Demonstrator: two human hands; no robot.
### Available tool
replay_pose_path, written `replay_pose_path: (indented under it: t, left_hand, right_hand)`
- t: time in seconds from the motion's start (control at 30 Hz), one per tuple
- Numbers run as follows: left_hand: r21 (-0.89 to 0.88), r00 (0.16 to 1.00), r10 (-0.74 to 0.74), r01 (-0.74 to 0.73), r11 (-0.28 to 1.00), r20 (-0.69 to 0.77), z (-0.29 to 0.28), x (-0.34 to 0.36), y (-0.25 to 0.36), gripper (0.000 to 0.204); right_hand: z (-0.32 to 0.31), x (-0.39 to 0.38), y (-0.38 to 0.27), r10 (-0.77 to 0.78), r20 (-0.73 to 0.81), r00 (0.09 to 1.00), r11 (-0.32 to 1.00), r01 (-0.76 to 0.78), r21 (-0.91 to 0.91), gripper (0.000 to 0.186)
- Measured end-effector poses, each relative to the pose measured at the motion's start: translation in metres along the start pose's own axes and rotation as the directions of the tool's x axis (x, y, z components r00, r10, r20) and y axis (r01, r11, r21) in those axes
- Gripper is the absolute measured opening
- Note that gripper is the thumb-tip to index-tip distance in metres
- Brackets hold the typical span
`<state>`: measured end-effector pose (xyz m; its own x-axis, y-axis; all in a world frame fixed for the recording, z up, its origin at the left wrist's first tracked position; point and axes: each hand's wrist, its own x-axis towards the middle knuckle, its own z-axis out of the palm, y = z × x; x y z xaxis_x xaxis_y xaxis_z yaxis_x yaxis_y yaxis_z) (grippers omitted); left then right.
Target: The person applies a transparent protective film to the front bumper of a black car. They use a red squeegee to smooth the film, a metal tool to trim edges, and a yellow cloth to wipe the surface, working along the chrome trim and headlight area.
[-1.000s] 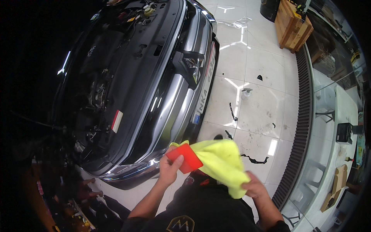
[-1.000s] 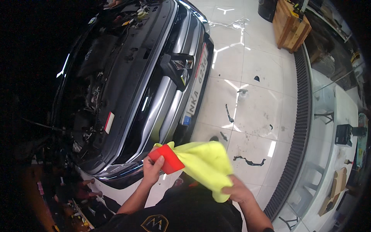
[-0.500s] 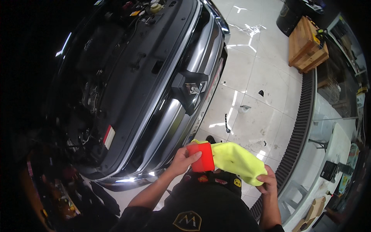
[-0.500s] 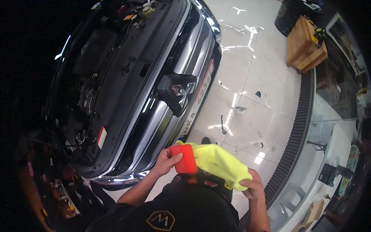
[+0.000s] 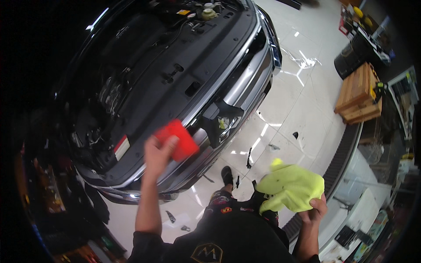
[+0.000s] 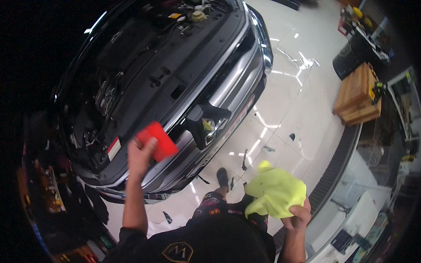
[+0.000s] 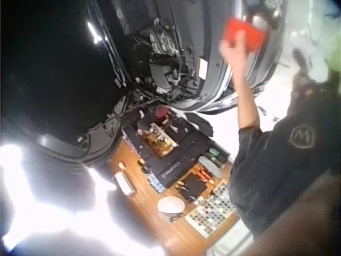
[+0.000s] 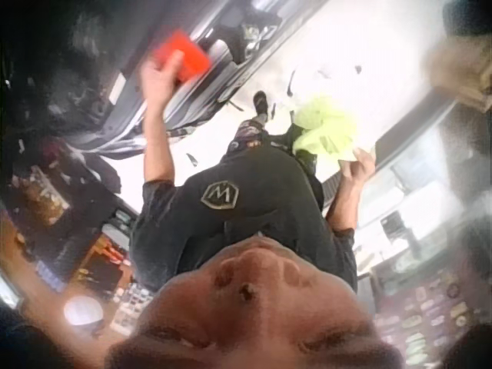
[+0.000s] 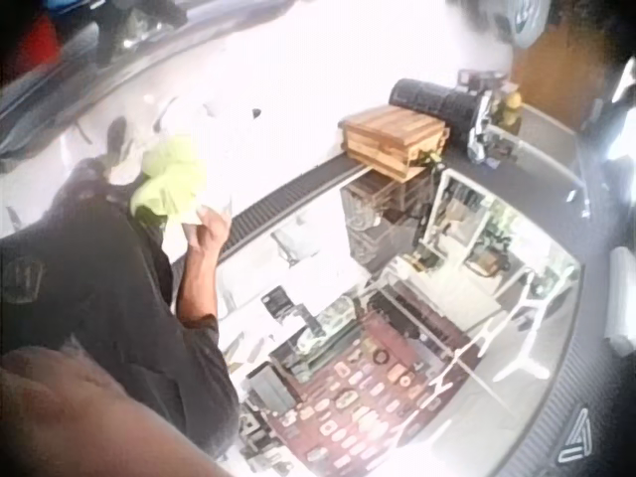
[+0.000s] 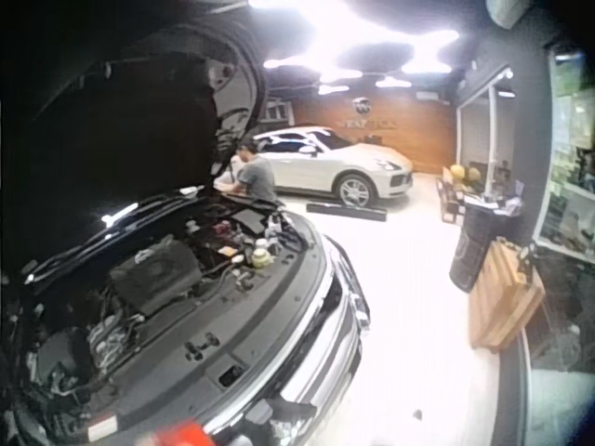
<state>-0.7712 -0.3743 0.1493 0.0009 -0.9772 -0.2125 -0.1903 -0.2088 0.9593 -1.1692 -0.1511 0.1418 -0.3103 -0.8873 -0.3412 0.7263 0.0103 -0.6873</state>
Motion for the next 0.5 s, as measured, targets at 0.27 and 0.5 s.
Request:
replay_pose_path:
  t: [0.27, 0.5]
  left_hand:
    - [0.412, 0.838, 0.190, 0.045, 0.910, -0.512, -0.124, 0.126, -0.041, 0.056]
    - [0.479, 0.768, 0.047, 0.348, 0.806, -0.638, -0.128, 0.161, -0.073, 0.069]
  right_hand:
    - [0.044, 0.229, -0.060, -0.144, 0.470, 0.871, 0.922, 0.291, -0.256, 0.064]
    - [0.129, 0.350, -0.158, -0.294, 0.454, 0.841, 0.955, 0.276, 0.109, 0.033]
